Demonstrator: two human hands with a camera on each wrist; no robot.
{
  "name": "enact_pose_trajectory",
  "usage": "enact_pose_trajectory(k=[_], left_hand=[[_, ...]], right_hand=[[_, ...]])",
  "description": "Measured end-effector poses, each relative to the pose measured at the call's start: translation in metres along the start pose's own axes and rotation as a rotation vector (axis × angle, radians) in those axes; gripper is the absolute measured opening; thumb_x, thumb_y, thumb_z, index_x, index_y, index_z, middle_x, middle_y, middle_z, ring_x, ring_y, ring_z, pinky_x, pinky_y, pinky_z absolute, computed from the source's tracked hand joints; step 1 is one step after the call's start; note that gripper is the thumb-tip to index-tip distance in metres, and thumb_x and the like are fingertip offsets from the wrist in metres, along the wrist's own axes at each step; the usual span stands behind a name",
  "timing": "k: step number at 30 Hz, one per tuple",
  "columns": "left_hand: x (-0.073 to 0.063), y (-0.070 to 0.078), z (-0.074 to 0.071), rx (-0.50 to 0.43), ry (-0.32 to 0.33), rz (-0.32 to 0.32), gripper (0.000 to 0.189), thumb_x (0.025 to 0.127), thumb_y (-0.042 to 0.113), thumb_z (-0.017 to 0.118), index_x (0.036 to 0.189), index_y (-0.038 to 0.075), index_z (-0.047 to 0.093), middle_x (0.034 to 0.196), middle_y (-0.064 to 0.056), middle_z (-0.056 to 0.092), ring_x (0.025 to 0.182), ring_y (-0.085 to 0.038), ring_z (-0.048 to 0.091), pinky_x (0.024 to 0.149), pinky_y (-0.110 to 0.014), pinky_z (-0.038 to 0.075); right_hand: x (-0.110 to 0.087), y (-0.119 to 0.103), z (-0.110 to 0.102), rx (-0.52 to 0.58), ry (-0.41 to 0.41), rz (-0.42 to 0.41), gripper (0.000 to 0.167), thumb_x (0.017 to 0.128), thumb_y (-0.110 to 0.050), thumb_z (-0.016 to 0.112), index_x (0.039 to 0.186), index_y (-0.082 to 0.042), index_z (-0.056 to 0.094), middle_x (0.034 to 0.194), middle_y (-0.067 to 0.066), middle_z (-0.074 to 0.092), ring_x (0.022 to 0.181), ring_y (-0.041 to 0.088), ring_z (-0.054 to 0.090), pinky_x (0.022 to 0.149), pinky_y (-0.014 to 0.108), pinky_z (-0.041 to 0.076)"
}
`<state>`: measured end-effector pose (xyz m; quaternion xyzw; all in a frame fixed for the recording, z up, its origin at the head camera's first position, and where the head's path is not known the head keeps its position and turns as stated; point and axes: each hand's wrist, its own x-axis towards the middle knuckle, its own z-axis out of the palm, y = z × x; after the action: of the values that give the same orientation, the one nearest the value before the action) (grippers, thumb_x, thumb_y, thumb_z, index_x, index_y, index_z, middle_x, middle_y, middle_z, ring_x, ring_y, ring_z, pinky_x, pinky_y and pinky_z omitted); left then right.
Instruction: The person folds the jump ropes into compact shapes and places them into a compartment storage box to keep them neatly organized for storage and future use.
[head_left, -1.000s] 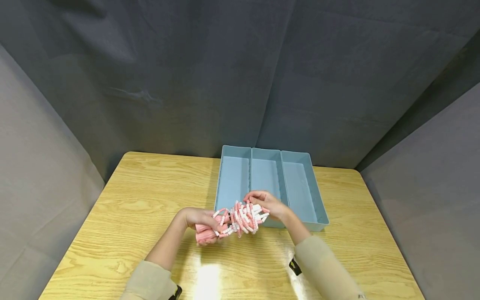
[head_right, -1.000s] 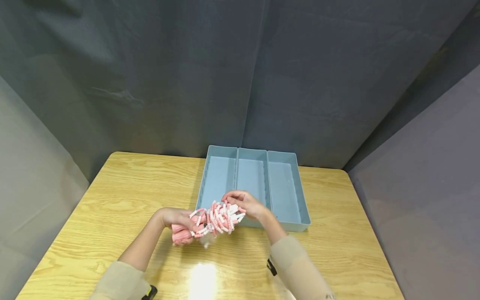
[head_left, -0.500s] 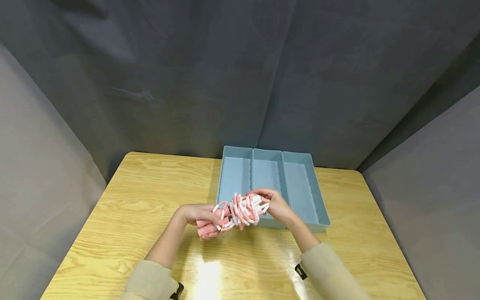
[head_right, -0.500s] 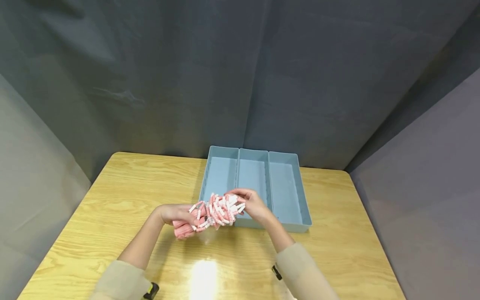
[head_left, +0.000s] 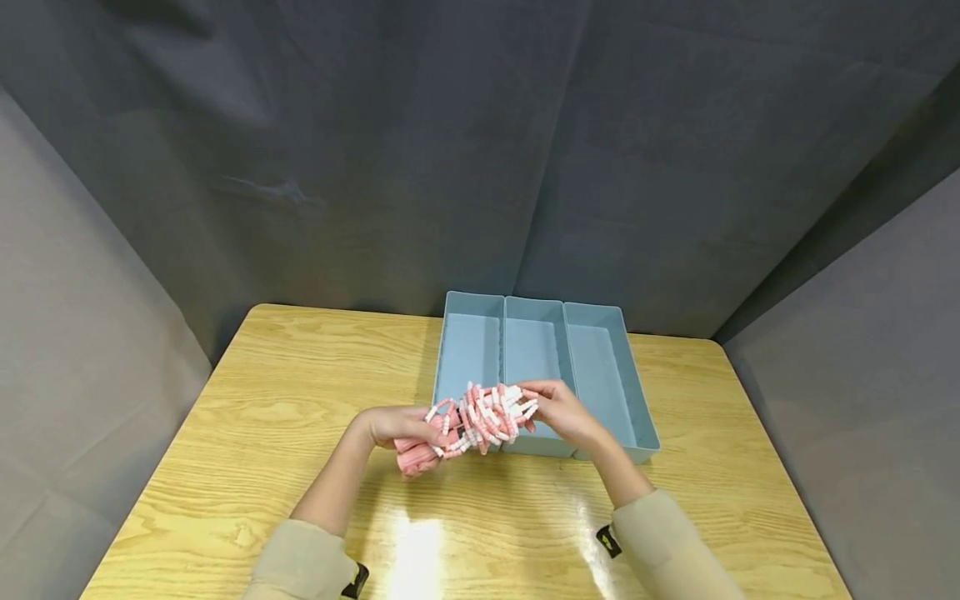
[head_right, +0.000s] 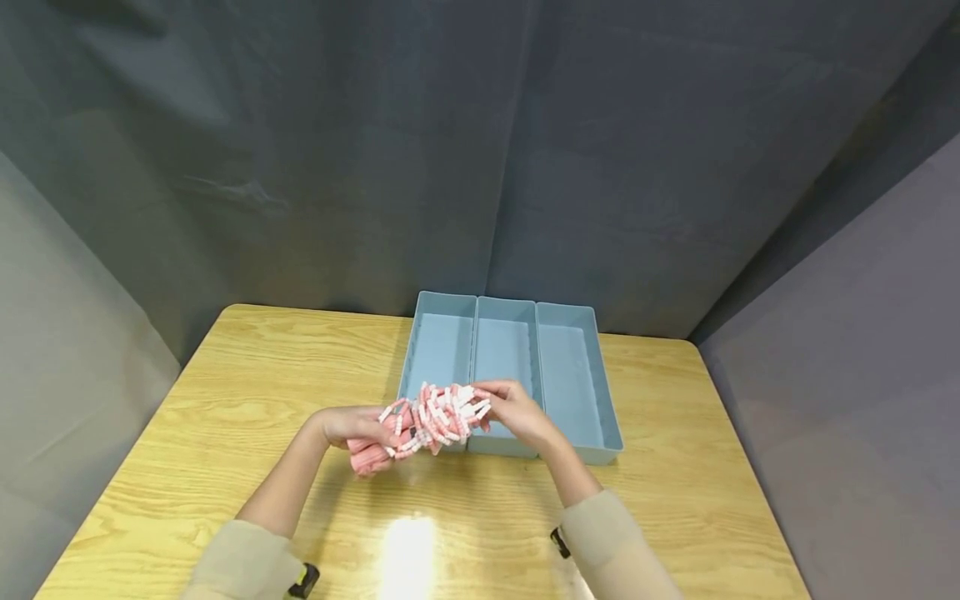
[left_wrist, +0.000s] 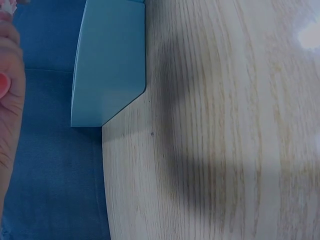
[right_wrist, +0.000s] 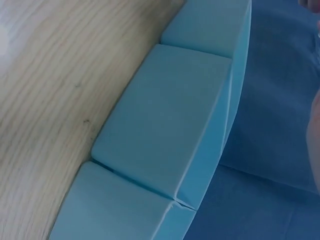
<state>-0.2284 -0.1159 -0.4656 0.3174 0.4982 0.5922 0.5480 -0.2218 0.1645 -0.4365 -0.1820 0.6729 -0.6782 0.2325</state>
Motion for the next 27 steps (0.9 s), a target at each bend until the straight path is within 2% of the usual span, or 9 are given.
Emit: enact_pose_trajectory(k=[3,8,14,19,23,27], left_hand=[[0.0,0.0,-0.001,0.001,0.007,-0.011,0.019,0.09,0.019,0.044,0.088,0.001,0.05,0.061,-0.005,0.057,0.046,-0.011,0.054,0.045,-0.027,0.047],[-0.001,0.0,-0.002,-0.007,0.006,-0.024,0.024,0.089,0.019,0.044,0.09,-0.004,0.048,0.062,-0.006,0.058,0.046,-0.011,0.054,0.045,-0.027,0.047],[-0.004,-0.001,-0.002,-0.002,0.011,-0.027,0.023,0.091,0.02,0.043,0.091,-0.003,0.048,0.062,-0.006,0.056,0.046,-0.012,0.053,0.045,-0.027,0.046],[-0.007,-0.001,-0.002,0.018,0.027,-0.045,0.027,0.09,0.019,0.045,0.091,-0.008,0.046,0.061,-0.006,0.055,0.047,-0.012,0.053,0.045,-0.026,0.046],[-0.008,-0.002,-0.002,0.033,0.025,-0.043,0.031,0.09,0.016,0.045,0.092,-0.014,0.043,0.059,-0.006,0.055,0.045,-0.012,0.053,0.044,-0.026,0.046],[-0.008,-0.003,-0.003,0.047,0.018,-0.028,0.024,0.091,0.015,0.043,0.088,-0.009,0.047,0.059,-0.006,0.055,0.044,-0.012,0.053,0.045,-0.027,0.047]], right_hand=[[-0.002,-0.004,-0.002,0.058,-0.037,0.018,0.033,0.098,-0.009,0.036,0.112,0.016,0.053,0.081,-0.001,0.064,0.061,0.009,0.055,0.058,0.022,0.048],[-0.004,-0.01,-0.003,0.14,-0.105,0.057,0.031,0.098,-0.014,0.036,0.09,-0.011,0.066,0.081,0.0,0.065,0.067,0.01,0.061,0.066,0.023,0.052],[-0.008,-0.012,-0.007,0.159,-0.203,0.086,0.031,0.095,-0.007,0.038,0.098,-0.014,0.067,0.094,0.0,0.067,0.083,0.012,0.064,0.082,0.026,0.05],[-0.008,-0.012,-0.009,0.128,-0.213,0.12,0.026,0.095,-0.006,0.042,0.102,-0.01,0.066,0.096,0.0,0.067,0.085,0.011,0.062,0.083,0.025,0.049],[-0.009,-0.012,-0.009,0.069,-0.182,0.142,0.029,0.095,-0.012,0.045,0.114,0.007,0.058,0.091,0.001,0.066,0.081,0.01,0.059,0.075,0.024,0.05],[-0.009,-0.012,-0.006,0.033,-0.138,0.146,0.041,0.096,-0.014,0.045,0.118,0.02,0.046,0.085,0.004,0.063,0.077,0.011,0.058,0.07,0.022,0.049]])
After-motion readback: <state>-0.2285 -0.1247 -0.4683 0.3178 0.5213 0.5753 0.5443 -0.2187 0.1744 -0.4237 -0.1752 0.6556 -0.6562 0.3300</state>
